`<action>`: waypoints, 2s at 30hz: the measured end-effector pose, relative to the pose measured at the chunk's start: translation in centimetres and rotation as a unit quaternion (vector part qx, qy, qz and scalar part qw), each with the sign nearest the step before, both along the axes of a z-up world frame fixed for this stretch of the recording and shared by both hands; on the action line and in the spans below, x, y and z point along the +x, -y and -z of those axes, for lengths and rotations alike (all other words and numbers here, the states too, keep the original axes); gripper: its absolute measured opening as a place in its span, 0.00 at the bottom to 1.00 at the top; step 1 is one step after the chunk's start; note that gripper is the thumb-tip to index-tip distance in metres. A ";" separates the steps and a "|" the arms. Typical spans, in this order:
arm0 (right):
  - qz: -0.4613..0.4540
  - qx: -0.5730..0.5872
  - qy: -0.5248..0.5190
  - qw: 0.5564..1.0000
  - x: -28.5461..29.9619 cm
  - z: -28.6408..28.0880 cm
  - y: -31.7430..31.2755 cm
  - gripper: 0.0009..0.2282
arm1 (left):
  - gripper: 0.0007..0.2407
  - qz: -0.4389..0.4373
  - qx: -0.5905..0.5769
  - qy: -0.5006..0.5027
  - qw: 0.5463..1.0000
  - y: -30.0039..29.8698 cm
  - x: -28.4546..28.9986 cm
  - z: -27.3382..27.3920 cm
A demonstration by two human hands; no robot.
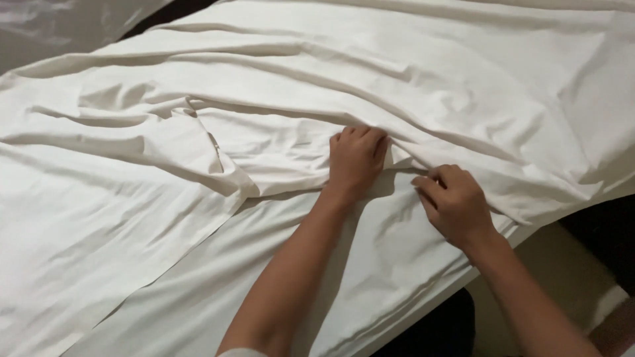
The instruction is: The person spreads a white fitted sheet over a mattress, smoothing the fabric and tucking the edges under the corners. They work around the bed to ensure the sheet is properly fitted and wrinkle-free.
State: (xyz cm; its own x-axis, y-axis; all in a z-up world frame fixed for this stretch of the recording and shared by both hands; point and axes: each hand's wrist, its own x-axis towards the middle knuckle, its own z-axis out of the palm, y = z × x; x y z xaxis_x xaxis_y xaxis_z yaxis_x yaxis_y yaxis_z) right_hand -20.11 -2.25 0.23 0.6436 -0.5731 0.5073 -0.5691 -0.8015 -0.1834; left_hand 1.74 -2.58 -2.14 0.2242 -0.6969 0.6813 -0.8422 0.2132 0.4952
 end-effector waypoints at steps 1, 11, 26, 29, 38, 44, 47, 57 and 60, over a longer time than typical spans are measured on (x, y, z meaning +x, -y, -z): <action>0.001 0.002 -0.004 1.000 0.3 -0.5 0.2 0.08 | 0.03 0.001 0.002 -0.004 1.000 0.3 0.0 0.1; 0.098 -0.073 0.061 0.991 1.5 0.8 3.9 0.08 | 0.12 0.058 -0.024 0.042 0.997 -1.4 -0.6 -3.1; 0.034 -0.057 0.161 0.985 0.7 0.5 2.6 0.09 | 0.07 0.082 -0.077 0.086 0.990 -1.1 -1.1 -1.0; 0.027 -0.082 0.167 0.982 0.2 1.4 2.7 0.08 | 0.07 0.103 -0.078 0.099 0.987 -2.5 -1.3 -1.7; 0.008 -0.143 0.126 0.982 -0.1 0.3 1.0 0.08 | 0.04 0.109 -0.076 0.107 0.985 -6.0 -2.5 -1.9; -0.020 -0.160 0.092 0.983 -0.8 -0.4 -1.2 0.12 | 0.05 0.062 -0.142 0.079 0.985 -9.4 -2.8 -4.3; -0.016 -0.163 0.085 0.983 -1.2 -1.4 -2.5 0.17 | 0.04 0.075 -0.134 0.054 0.987 -10.1 -3.3 -3.5; 0.039 -0.214 0.133 0.967 -4.6 2.0 -3.4 0.14 | 0.05 0.177 -0.006 0.012 0.984 -14.4 -4.5 -3.0; 0.057 -0.233 0.151 0.959 -5.8 1.2 -4.9 0.11 | 0.05 0.204 0.052 0.040 0.977 -15.2 -5.1 -3.1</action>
